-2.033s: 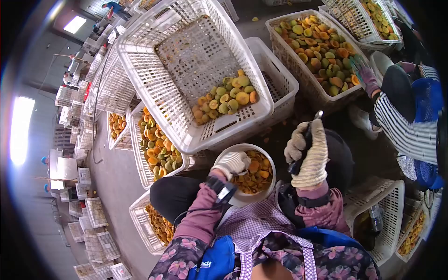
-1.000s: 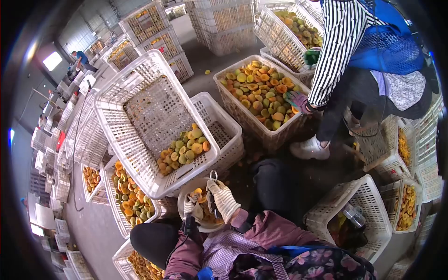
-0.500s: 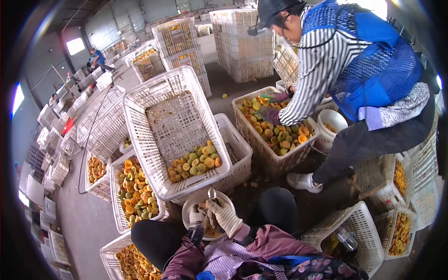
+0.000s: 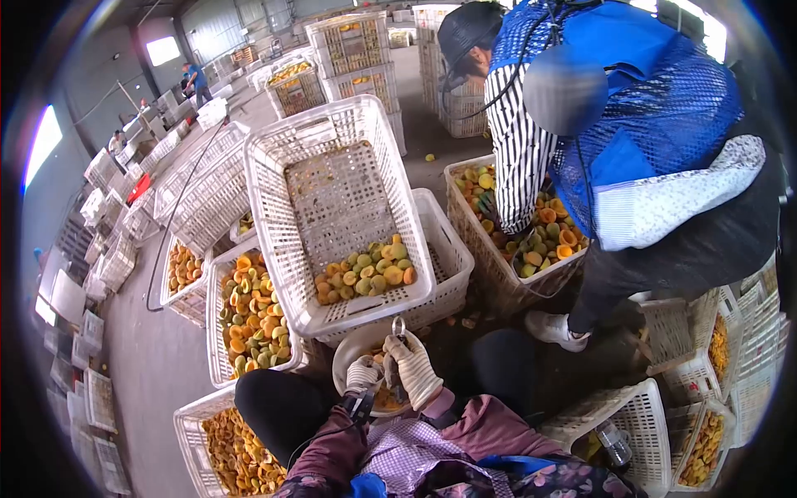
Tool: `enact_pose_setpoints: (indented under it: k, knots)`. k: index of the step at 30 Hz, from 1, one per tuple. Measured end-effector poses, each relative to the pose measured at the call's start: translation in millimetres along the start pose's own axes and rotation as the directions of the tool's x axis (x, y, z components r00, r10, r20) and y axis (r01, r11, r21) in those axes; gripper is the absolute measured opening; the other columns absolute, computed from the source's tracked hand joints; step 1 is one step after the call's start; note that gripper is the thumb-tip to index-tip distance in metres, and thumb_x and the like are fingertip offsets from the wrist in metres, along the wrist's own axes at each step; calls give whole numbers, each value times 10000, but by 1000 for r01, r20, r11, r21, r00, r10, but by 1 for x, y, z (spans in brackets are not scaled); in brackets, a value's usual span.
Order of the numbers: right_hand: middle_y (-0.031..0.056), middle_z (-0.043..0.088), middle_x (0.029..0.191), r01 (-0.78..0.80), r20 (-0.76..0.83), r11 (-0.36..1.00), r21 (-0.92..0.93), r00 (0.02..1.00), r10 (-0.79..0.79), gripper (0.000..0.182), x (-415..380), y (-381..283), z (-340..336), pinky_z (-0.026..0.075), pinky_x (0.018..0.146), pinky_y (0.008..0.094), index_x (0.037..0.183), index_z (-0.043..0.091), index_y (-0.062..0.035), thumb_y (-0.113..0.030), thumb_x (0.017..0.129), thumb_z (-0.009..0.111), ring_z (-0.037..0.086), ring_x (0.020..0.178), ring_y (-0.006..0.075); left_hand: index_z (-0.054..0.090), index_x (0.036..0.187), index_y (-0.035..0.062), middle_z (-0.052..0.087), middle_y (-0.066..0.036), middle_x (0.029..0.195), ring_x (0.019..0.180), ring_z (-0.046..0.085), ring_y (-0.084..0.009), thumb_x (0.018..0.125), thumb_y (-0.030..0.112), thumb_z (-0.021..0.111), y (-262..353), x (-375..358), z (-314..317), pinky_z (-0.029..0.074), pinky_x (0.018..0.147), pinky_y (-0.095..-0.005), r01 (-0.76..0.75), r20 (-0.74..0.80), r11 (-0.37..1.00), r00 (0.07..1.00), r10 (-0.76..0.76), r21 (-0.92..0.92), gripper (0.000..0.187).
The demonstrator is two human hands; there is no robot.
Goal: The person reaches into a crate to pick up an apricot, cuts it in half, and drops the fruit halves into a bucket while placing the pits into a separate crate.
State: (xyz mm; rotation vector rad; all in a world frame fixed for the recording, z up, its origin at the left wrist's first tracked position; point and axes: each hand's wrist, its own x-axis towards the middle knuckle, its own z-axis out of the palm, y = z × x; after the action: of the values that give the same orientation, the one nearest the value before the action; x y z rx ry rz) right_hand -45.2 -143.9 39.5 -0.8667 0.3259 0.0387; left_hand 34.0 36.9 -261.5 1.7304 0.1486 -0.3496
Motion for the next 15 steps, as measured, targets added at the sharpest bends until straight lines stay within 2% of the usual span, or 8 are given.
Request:
enact_pose_setpoints:
  k: [3,6,7,10,11,13,14,15]
  knots:
    - [6,501,543,-22,20,1000,7,1000,22,161,-4,-8,-3,369,408,226,829,520,-89,-232,898,550,451,416,98,637,992,45,670,-124,854,760,631,-210,739,139,615,74,-43,1,491,694,-294,-193,226,920,967,119,341,270]
    - [-1,508,538,-27,33,1000,8,999,27,215,-4,-5,-5,374,369,229,816,528,-102,-301,888,569,467,390,111,664,959,118,662,-99,820,750,627,-239,705,177,654,118,-63,-1,493,711,-313,-93,247,860,968,-40,502,261]
    - [-2,509,540,-32,37,999,13,999,31,216,-4,-5,-8,383,370,230,821,531,-102,-305,884,574,473,394,112,665,946,130,655,-100,824,756,624,-258,694,183,662,133,-78,2,489,708,-325,-266,198,620,964,178,738,257]
    - [-8,511,544,-88,24,996,19,996,87,227,-9,-13,-7,404,374,232,831,539,-101,-319,872,589,486,403,111,649,926,121,638,-123,854,765,612,-301,686,166,668,127,-61,-12,485,710,-340,-375,261,493,922,285,785,245]
    - [-9,511,544,-88,18,996,13,996,87,233,-9,-14,-7,402,374,231,831,539,-99,-323,870,592,485,403,110,639,920,114,635,-113,837,755,611,-282,714,153,652,111,-45,-20,488,700,-335,-383,232,752,924,304,537,210]
    - [-8,513,546,-92,24,996,18,996,91,254,-10,-15,-7,401,376,230,835,541,-94,-340,866,596,484,405,108,618,894,86,618,-81,786,720,600,-221,766,121,617,126,-47,-19,487,664,-302,-336,87,937,941,328,94,134]
    - [-8,513,546,-93,22,996,10,995,93,254,-12,-17,-6,401,376,230,835,541,-94,-340,866,596,484,405,108,608,873,58,597,-55,755,692,581,-168,800,111,595,180,-66,-23,474,628,-260,-85,75,959,991,110,-271,92]
    - [-6,513,548,-91,12,996,-4,996,91,261,-14,-19,-5,402,378,230,839,542,-92,-345,865,597,485,406,108,599,852,29,577,-30,723,665,561,-115,834,100,572,236,-87,-26,461,591,-218,127,60,778,992,-114,-616,77]
